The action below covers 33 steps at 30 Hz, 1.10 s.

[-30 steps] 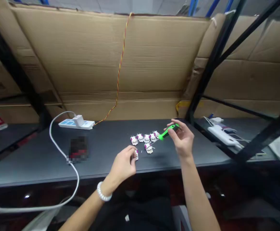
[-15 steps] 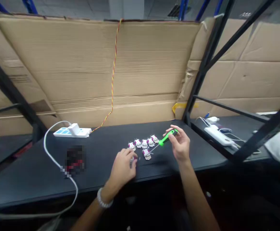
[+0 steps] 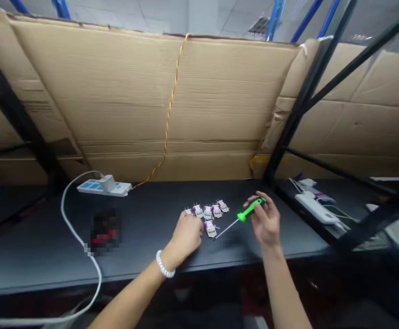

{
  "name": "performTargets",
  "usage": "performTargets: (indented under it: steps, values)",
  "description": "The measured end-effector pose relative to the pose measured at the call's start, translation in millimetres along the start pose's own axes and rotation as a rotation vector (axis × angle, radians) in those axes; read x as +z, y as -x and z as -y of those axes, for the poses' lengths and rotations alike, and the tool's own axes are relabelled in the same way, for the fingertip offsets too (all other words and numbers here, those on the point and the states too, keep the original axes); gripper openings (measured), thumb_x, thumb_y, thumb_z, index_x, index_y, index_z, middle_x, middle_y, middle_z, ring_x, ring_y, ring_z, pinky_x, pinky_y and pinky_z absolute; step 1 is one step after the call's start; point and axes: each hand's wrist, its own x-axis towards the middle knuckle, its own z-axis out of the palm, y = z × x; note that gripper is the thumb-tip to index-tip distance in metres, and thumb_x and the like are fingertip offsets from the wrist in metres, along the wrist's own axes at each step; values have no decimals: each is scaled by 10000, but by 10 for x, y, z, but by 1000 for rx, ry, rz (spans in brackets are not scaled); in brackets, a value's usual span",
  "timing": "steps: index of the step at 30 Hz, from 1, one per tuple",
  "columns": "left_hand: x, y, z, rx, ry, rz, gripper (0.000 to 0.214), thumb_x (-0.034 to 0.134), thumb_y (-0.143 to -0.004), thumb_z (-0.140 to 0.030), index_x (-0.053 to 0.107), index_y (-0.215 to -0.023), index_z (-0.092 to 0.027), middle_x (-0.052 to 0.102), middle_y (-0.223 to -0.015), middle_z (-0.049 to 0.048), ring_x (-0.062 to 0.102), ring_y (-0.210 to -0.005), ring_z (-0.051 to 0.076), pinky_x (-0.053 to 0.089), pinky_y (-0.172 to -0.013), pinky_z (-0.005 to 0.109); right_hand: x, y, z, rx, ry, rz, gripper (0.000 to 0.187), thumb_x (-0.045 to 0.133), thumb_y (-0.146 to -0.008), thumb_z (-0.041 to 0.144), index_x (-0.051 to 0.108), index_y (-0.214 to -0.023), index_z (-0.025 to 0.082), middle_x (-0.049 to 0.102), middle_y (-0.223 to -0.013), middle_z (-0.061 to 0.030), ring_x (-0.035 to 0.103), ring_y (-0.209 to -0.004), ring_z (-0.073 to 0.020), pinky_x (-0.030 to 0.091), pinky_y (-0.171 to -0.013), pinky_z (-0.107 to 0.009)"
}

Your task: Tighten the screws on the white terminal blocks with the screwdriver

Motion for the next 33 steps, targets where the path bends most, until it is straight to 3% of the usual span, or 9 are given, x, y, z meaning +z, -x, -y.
performTargets:
  steps: [7,15,20,33]
  values:
    - [-36,25,25,-13,98,-25,225,615,-816,0,708,-721,-181,764,-805,91,712,-877,292,443,-940,451,-68,38,-30,-11,31,21,309,784,-925,352,722,-1219,281,732,-969,-35,762,-782,-197,656,-709,-360]
    - [-290,431,230,1,330,-153,160,650,-958,-164,760,-871,-240,802,-927,19,707,-930,244,457,-947,383,-45,59,27,50,-32,12,325,825,-885,333,754,-1199,294,736,-958,-29,743,-775,-181,638,-702,-331]
    - [-184,582,294,34,373,-122,186,632,-994,-174,784,-921,-252,792,-1001,29,692,-999,239,462,-943,383,-22,80,3,54,23,15,333,810,-884,340,742,-1205,284,733,-963,-36,740,-778,-199,645,-702,-364]
    - [26,637,316,19,370,-104,209,614,-1006,-138,753,-896,-248,742,-1074,31,652,-1076,247,424,-979,409,17,84,25,49,47,28,329,833,-871,336,754,-1188,295,736,-953,-27,738,-768,-188,638,-695,-344]
